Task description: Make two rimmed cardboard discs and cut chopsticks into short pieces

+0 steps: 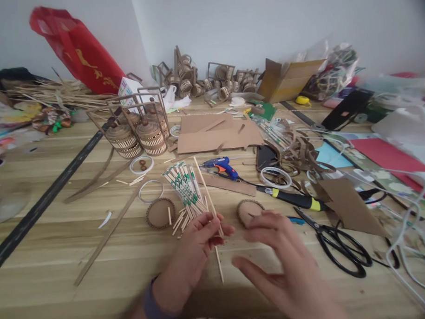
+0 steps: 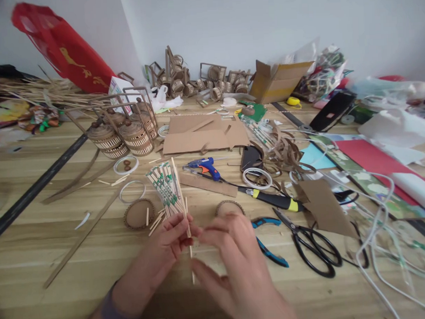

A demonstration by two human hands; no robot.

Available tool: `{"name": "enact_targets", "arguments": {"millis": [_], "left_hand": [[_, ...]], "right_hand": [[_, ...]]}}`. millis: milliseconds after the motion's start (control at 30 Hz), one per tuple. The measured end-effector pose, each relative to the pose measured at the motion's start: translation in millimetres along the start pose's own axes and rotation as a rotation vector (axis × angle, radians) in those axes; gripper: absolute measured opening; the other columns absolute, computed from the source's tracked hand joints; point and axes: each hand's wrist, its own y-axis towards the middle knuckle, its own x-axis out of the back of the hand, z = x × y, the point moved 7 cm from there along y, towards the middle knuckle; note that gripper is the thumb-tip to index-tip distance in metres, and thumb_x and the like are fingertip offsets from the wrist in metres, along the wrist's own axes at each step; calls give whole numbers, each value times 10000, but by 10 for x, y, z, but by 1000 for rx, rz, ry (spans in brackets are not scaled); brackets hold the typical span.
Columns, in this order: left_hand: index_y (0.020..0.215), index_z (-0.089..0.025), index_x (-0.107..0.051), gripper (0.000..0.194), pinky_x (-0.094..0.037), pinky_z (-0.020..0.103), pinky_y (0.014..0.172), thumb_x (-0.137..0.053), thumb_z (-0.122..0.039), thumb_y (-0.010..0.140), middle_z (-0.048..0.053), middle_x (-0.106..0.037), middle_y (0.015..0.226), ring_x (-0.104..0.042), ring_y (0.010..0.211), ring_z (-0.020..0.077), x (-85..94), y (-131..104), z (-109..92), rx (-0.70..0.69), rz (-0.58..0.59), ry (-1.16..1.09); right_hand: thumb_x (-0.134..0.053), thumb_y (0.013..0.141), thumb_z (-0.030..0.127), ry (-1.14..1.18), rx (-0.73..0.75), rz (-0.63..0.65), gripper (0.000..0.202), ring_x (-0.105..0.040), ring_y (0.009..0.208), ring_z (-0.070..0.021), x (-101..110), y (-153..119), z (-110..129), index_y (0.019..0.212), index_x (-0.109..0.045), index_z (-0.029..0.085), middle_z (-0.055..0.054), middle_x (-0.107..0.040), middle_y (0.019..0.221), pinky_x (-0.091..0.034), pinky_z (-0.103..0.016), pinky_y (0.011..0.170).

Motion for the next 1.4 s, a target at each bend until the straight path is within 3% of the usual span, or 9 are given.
{"name": "enact_targets", "arguments": {"millis": [167, 367, 500, 667, 800, 1167, 1267, 1367, 1400], "left_hand": [[794, -163, -665, 341, -443, 216, 628, -861, -390, 632, 0, -673, 695, -623, 662, 125, -104, -50, 13, -1, 73, -10], [790, -160, -651, 341, -452, 227, 653, -833, -421, 667, 3, -659, 676, -628, 672, 137, -134, -55, 15, -46, 106, 35], [797, -169, -658, 363, -438, 230, 676, -837, -443, 641, 4, -686, 716, -635, 708, 142, -8, -43, -86, -170, -61, 94], [791, -178, -659, 328, -481, 293, 775, -790, -461, 687, 41, -728, 786, -681, 795, 198, -9, -57, -143, -263, -120, 155], [823, -178, -671, 339, -505, 285, 643, -775, -475, 696, 78, -748, 836, -693, 779, 226, -54, -84, -104, -249, -120, 193], [940, -170, -714, 484, -484, 227, 502, -808, -545, 648, 93, -752, 870, -673, 733, 199, -43, -22, 58, -179, -77, 167], [917, -169, -711, 482, -430, 237, 412, -781, -573, 661, 79, -747, 849, -619, 577, 168, -12, -29, 78, -157, -83, 210], [840, -176, -724, 403, -513, 286, 670, -774, -547, 690, 54, -746, 801, -667, 762, 201, 42, -53, -14, -223, -92, 261], [821, -182, -727, 379, -497, 309, 799, -776, -536, 696, 46, -745, 782, -669, 862, 219, 66, -58, -46, -247, -96, 274]], "right_hand": [[-632, 867, 199, -120, 172, 3, 243, -560, 1061, -257, -298, 164, -90, 1085, -531, 230, -102, -584, 1086, -451, -460, 920], [-628, 866, 188, -176, 245, 5, 238, -585, 1018, -244, -314, 115, -118, 1078, -525, 217, -88, -613, 1033, -405, -470, 965], [-624, 885, 302, -76, 39, -16, 103, -621, 825, -221, -318, 69, -243, 900, -560, 223, -55, -627, 856, -496, -338, 702], [-443, 960, 402, 257, -273, 237, 309, -583, 572, -164, -633, 63, -268, 771, -601, 216, -15, -635, 651, -440, -263, 521], [-394, 937, 572, 472, -472, 299, 504, -434, 444, -121, -813, 71, -265, 608, -526, 214, 27, -485, 498, -324, -235, 425], [-378, 902, 688, 720, -580, 166, 573, -401, 485, -104, -974, -31, -307, 585, -434, 214, 43, -424, 517, -366, -221, 488], [-347, 932, 654, 678, -542, 232, 581, -453, 496, -114, -925, -46, -277, 590, -480, 204, 22, -480, 536, -396, -228, 500], [-574, 860, 588, 555, -446, 306, 427, -603, 681, -184, -597, -105, -415, 759, -671, 185, -55, -657, 735, -487, -284, 628], [-602, 860, 547, 350, -333, 334, 365, -639, 828, -224, -425, -128, -498, 922, -707, 203, -89, -699, 892, -511, -337, 747]]}}
